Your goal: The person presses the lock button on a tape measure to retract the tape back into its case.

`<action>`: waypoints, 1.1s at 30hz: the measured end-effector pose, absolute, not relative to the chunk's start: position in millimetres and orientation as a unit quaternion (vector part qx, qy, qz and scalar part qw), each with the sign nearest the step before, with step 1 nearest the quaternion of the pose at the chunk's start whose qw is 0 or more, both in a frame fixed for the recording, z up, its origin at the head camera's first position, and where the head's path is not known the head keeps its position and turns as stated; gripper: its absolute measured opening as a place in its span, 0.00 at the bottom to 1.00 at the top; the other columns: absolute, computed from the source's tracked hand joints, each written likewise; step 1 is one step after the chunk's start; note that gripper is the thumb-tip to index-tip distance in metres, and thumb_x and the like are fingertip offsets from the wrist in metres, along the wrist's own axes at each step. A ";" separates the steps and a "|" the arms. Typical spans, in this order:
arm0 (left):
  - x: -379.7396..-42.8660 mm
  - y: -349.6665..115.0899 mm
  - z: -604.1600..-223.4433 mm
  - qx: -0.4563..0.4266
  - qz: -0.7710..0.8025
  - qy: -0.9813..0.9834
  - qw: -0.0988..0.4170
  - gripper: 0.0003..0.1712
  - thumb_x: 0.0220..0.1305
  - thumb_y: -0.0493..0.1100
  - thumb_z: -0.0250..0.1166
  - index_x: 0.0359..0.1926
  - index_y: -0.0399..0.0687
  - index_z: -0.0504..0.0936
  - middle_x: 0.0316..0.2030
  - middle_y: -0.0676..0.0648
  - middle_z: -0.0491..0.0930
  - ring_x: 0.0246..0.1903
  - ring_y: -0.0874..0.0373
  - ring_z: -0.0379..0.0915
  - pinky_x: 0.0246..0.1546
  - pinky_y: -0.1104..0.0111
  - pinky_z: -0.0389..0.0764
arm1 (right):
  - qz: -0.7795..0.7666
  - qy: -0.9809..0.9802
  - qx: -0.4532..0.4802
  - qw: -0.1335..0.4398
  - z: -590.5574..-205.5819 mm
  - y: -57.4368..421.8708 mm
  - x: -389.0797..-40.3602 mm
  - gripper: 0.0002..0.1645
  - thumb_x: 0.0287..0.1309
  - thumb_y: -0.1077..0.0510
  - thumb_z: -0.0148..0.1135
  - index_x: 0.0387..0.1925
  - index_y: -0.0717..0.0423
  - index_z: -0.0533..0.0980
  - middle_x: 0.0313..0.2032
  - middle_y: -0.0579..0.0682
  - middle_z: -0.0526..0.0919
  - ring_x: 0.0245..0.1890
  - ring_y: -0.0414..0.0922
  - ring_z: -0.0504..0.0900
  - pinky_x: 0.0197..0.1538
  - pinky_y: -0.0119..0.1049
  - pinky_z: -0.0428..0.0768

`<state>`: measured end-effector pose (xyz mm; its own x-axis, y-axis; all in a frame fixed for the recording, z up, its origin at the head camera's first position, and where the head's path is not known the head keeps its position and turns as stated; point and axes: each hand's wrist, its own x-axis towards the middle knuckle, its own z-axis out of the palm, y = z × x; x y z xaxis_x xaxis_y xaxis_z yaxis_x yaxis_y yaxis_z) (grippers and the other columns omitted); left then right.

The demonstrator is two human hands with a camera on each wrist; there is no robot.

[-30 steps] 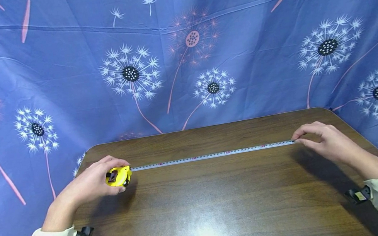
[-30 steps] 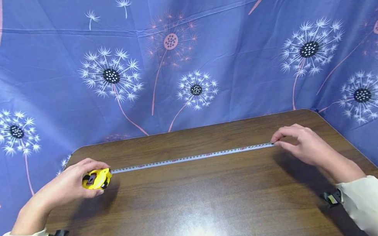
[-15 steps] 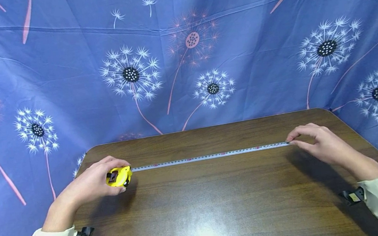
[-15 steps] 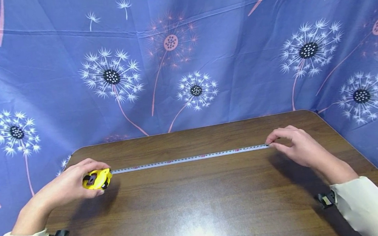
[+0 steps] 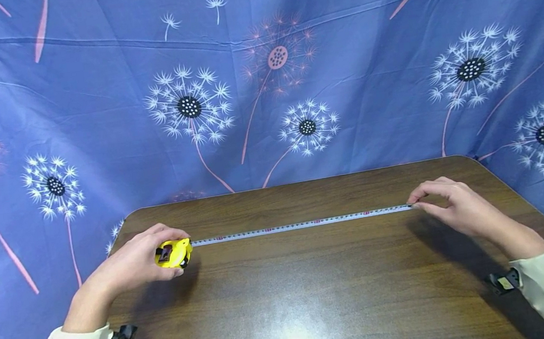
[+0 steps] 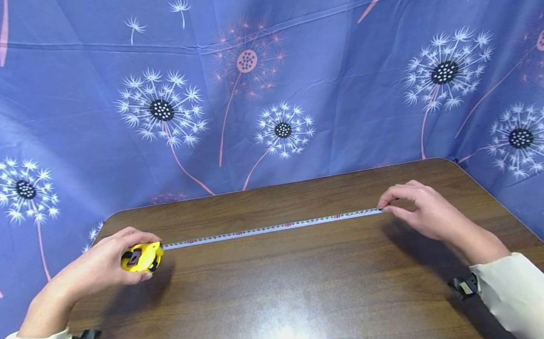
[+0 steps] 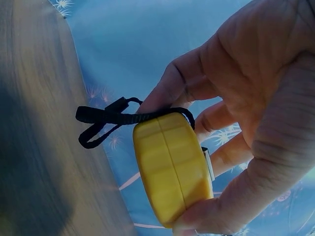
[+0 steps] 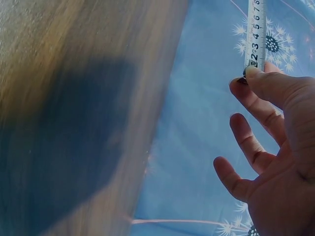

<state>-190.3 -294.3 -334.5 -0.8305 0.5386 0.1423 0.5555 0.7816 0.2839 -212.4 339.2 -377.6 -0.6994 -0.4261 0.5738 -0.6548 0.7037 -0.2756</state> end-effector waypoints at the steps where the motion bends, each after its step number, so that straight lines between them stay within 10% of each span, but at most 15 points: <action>1: -190.2 -293.7 -334.5 -0.291 -0.158 -0.943 0.028 0.32 0.47 0.45 0.82 0.56 0.54 0.84 0.47 0.56 0.78 0.41 0.60 0.74 0.43 0.60 0.77 | 0.237 -0.891 0.304 0.240 -377.5 338.8 -212.3 0.28 0.43 0.76 0.77 0.36 0.40 0.84 0.37 0.36 0.86 0.40 0.38 0.78 0.43 0.32 0.69; 33: -192.3 -279.5 -335.0 -0.290 -0.170 -0.942 0.010 0.31 0.48 0.46 0.82 0.56 0.52 0.84 0.45 0.55 0.78 0.38 0.61 0.73 0.41 0.61 0.76 | 0.248 -0.880 0.328 0.238 -377.6 321.7 -217.6 0.26 0.44 0.75 0.77 0.37 0.42 0.83 0.37 0.37 0.86 0.40 0.38 0.78 0.44 0.31 0.70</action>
<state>-192.3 -279.5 -335.0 -0.8313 0.5432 0.1175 0.5500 0.7735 0.3149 -217.6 321.7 -377.6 -0.6720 -0.4588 0.5814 -0.6946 0.6627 -0.2800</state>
